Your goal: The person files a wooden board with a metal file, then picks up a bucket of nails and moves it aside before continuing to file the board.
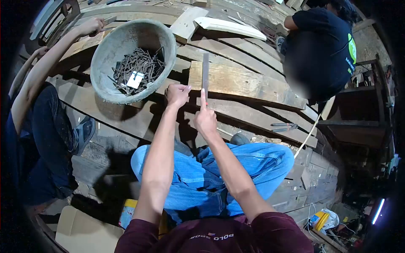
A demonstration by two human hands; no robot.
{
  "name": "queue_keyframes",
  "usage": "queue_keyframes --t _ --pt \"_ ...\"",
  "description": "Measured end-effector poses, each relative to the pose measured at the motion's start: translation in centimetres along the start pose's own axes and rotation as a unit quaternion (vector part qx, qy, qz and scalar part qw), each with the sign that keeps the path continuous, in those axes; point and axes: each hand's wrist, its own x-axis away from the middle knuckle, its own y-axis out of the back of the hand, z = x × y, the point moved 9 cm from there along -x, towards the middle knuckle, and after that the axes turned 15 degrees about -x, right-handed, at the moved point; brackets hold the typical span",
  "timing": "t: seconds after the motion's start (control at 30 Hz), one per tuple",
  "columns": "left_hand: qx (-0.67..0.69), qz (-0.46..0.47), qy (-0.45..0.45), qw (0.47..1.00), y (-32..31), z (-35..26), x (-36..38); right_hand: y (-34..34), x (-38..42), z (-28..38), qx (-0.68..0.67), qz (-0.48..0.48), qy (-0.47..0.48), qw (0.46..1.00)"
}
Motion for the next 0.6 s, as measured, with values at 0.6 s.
queue_keyframes --t 0.6 --pt "0.014 0.0 0.026 1.0 0.0 0.3 -0.3 1.4 4.9 -2.5 0.054 0.032 -0.013 0.998"
